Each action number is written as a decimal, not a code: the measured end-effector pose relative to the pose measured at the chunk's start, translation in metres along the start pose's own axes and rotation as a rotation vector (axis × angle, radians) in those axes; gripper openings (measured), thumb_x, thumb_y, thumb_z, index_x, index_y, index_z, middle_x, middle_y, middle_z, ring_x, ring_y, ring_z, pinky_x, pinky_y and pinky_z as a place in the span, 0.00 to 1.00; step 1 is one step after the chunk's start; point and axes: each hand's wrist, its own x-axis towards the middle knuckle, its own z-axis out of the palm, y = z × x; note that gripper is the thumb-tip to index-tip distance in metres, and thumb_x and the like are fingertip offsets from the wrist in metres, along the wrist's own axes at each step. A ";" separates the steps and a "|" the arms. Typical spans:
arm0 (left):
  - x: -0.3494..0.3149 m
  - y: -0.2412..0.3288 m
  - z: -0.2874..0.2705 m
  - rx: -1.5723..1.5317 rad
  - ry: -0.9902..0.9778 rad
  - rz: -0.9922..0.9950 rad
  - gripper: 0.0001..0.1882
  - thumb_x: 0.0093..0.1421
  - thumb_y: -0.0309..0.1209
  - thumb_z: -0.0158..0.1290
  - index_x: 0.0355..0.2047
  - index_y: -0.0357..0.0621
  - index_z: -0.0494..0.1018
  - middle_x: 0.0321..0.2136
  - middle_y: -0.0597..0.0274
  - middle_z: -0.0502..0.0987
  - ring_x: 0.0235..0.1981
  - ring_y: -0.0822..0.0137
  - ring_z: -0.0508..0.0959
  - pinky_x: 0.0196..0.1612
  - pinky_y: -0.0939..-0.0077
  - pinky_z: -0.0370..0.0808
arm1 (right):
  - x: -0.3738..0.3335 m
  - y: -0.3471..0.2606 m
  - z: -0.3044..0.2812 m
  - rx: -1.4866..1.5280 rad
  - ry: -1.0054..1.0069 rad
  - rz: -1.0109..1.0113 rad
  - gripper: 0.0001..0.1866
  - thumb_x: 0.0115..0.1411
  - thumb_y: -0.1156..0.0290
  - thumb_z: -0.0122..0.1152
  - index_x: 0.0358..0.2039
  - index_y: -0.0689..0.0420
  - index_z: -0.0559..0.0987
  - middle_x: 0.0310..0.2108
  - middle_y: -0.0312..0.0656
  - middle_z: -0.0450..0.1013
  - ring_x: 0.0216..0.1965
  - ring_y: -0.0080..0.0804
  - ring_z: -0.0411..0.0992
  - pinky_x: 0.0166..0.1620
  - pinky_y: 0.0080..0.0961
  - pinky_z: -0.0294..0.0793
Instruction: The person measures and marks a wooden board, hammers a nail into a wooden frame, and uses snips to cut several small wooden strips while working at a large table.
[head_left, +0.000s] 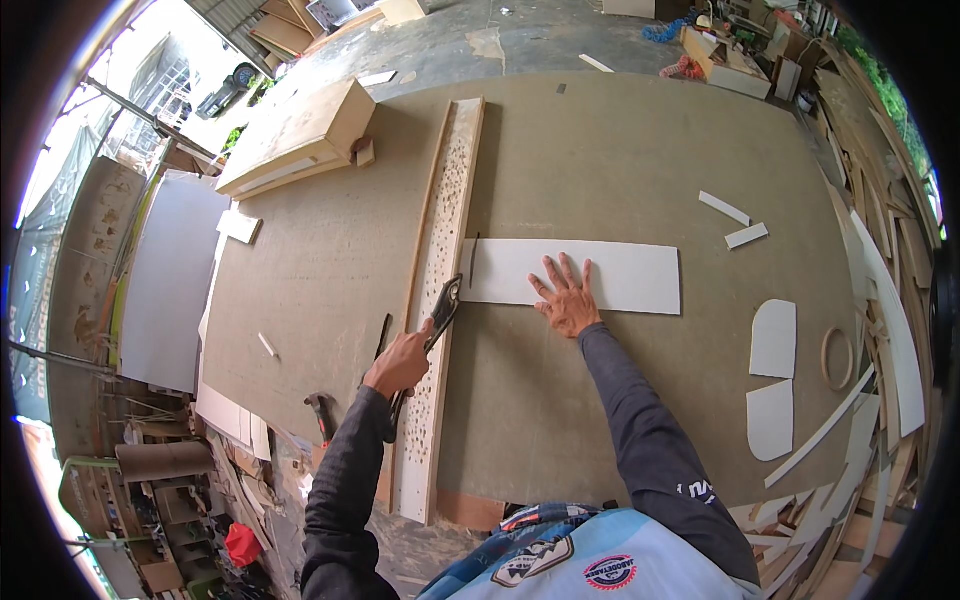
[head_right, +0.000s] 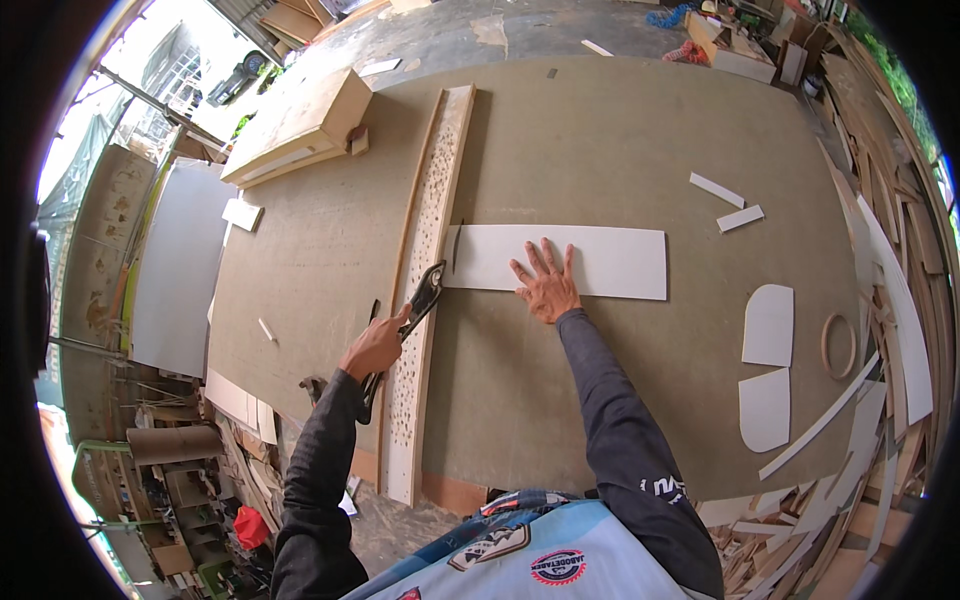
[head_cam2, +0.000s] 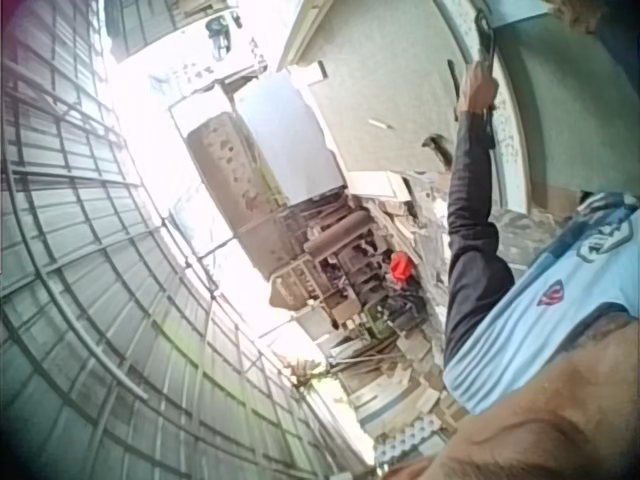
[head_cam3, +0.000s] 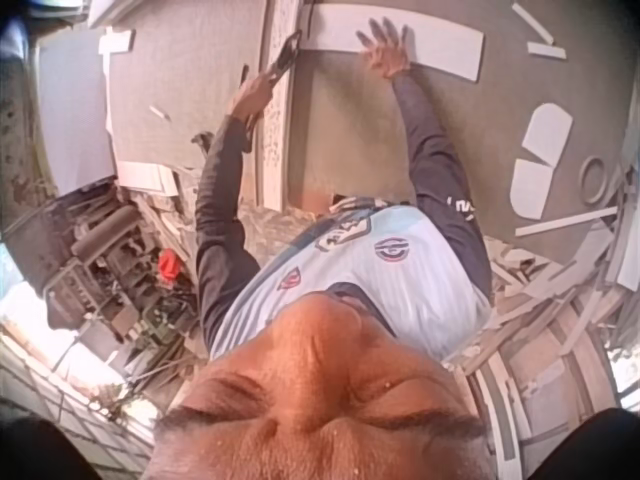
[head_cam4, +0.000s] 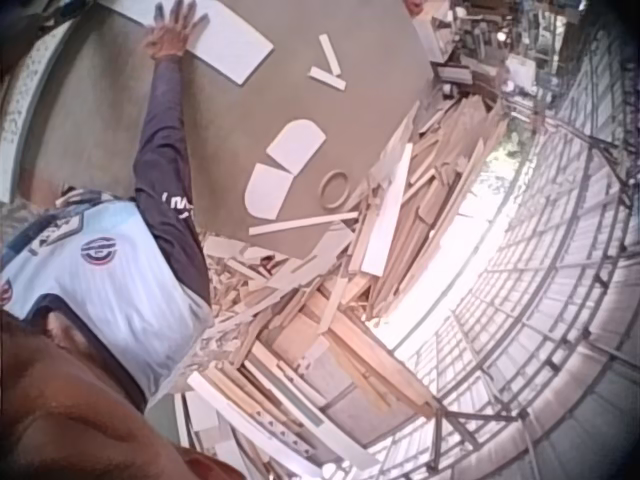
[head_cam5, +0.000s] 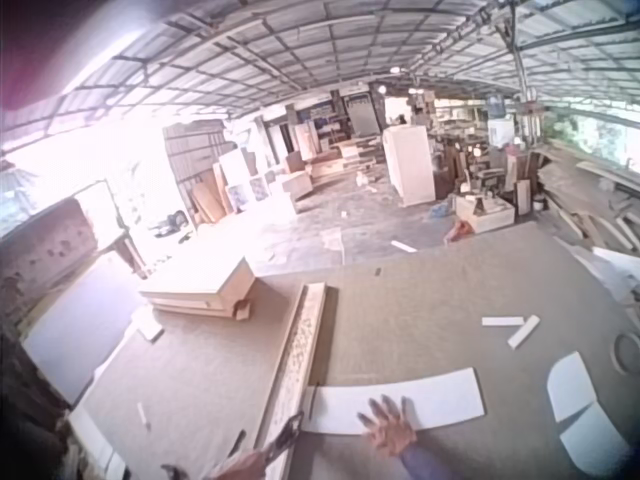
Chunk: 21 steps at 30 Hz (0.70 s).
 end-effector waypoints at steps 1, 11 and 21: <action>0.002 0.000 -0.002 0.006 0.009 0.000 0.39 0.51 0.18 0.42 0.68 0.36 0.56 0.30 0.41 0.77 0.23 0.53 0.82 0.28 0.59 0.80 | 0.003 0.001 0.000 -0.001 0.002 -0.001 0.31 0.68 0.47 0.46 0.70 0.35 0.61 0.75 0.41 0.45 0.76 0.49 0.36 0.69 0.72 0.25; 0.025 0.006 -0.010 0.046 0.045 0.009 0.39 0.51 0.19 0.42 0.67 0.37 0.59 0.37 0.35 0.78 0.29 0.47 0.82 0.35 0.59 0.81 | 0.020 0.014 -0.002 0.009 0.035 0.000 0.30 0.67 0.47 0.48 0.69 0.35 0.64 0.74 0.41 0.46 0.75 0.49 0.38 0.69 0.71 0.26; 0.082 0.007 -0.029 0.122 0.102 0.022 0.29 0.59 0.24 0.40 0.63 0.36 0.64 0.37 0.37 0.79 0.33 0.44 0.82 0.37 0.54 0.81 | -0.043 0.020 -0.013 0.036 0.051 0.097 0.33 0.64 0.46 0.51 0.69 0.36 0.63 0.74 0.39 0.46 0.76 0.45 0.36 0.70 0.70 0.24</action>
